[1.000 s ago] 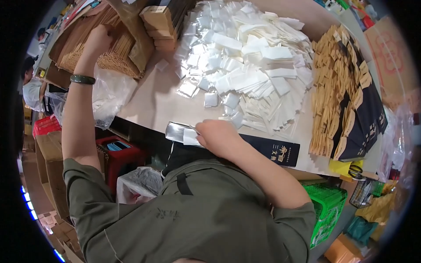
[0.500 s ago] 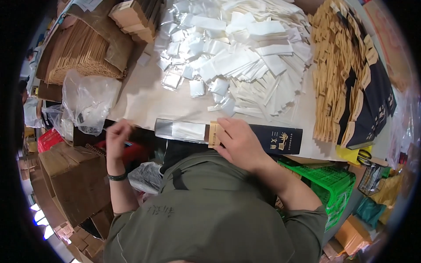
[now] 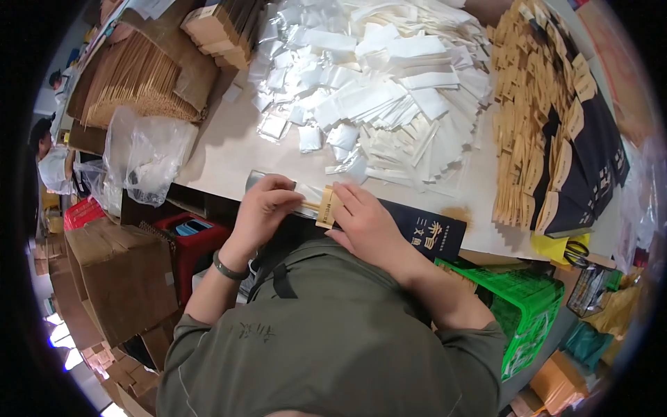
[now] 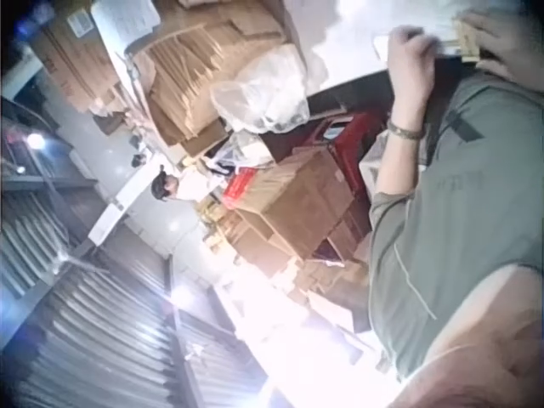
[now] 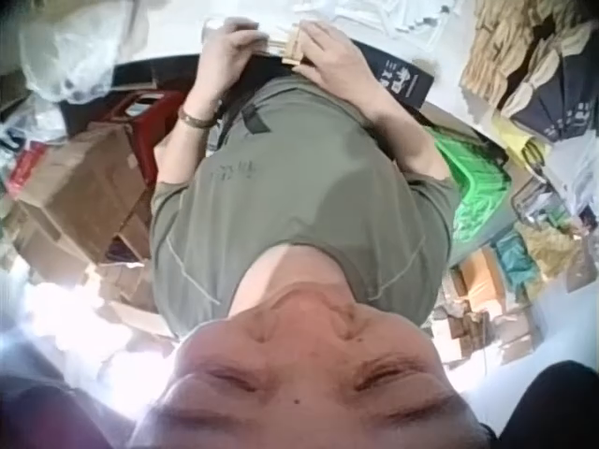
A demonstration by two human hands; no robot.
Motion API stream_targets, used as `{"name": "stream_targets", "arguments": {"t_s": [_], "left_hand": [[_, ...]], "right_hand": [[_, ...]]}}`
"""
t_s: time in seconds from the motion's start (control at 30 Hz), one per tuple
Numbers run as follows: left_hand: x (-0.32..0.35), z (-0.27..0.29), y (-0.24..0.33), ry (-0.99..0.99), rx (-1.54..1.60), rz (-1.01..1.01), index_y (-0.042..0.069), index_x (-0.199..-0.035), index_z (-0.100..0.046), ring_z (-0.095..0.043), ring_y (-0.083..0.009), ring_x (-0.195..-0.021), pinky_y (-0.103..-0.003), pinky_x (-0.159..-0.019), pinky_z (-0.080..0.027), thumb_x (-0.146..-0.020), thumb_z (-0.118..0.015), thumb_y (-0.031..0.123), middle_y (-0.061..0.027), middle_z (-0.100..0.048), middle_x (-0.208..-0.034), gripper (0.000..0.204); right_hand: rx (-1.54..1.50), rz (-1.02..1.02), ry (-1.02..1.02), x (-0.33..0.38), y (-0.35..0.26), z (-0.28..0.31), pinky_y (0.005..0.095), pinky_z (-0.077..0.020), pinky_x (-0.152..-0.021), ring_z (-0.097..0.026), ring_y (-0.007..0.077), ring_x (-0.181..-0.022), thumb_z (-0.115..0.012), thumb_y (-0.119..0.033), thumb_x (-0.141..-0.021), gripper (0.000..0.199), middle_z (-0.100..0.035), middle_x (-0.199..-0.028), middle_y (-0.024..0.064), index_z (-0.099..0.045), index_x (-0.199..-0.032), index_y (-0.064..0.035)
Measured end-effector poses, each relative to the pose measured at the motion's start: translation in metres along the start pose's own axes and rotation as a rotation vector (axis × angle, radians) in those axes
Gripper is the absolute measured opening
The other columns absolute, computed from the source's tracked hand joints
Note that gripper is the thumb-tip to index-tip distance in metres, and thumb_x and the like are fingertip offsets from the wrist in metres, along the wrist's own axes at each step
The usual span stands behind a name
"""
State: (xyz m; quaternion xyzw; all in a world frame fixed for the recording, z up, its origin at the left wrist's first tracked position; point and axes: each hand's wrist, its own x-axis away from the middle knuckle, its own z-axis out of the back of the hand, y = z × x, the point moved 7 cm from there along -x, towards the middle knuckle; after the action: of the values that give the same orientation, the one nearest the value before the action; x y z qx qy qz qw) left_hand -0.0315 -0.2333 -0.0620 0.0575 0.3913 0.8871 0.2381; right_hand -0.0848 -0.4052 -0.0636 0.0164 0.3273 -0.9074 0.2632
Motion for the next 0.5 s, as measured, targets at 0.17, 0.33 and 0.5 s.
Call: {"name": "stream_targets", "arguments": {"t_s": [0.17,0.33,0.5], "left_hand": [[0.016,0.016,-0.033,0.293,0.036,0.341,0.003,-0.095,-0.071,-0.065,-0.0225,-0.087,-0.032,-0.073,-0.055,-0.079,-0.076,0.005,-0.0088,-0.064,-0.100,0.017],[0.017,0.019,-0.021,0.254,-0.001,0.222,0.003,-0.099,-0.067,-0.066,-0.0178,-0.082,-0.029,-0.072,-0.055,-0.080,-0.073,-0.004,-0.0093,-0.061,-0.106,0.022],[0.018,0.017,-0.043,0.074,0.096,0.148,0.003,-0.094,-0.066,-0.062,-0.0229,-0.081,-0.031,-0.069,-0.052,-0.081,-0.074,0.005,-0.0118,-0.060,-0.105,0.015]], "right_hand": [[0.042,-0.072,0.029,0.005,0.001,-0.002,0.0447,-0.0434,-0.104,-0.048,0.0396,-0.127,-0.082,-0.020,-0.071,0.040,-0.050,-0.135,0.0227,-0.060,-0.098,-0.0007],[0.027,-0.081,0.018,0.004,-0.001,-0.005,0.0448,-0.0426,-0.105,-0.047,0.0398,-0.127,-0.081,-0.020,-0.072,0.039,-0.049,-0.136,0.0235,-0.059,-0.098,-0.0012],[0.137,-0.079,-0.004,-0.002,-0.007,-0.007,0.0462,-0.0421,-0.104,-0.048,0.0404,-0.125,-0.079,-0.022,-0.075,0.053,-0.049,-0.135,0.0224,-0.059,-0.122,-0.0055]]}}
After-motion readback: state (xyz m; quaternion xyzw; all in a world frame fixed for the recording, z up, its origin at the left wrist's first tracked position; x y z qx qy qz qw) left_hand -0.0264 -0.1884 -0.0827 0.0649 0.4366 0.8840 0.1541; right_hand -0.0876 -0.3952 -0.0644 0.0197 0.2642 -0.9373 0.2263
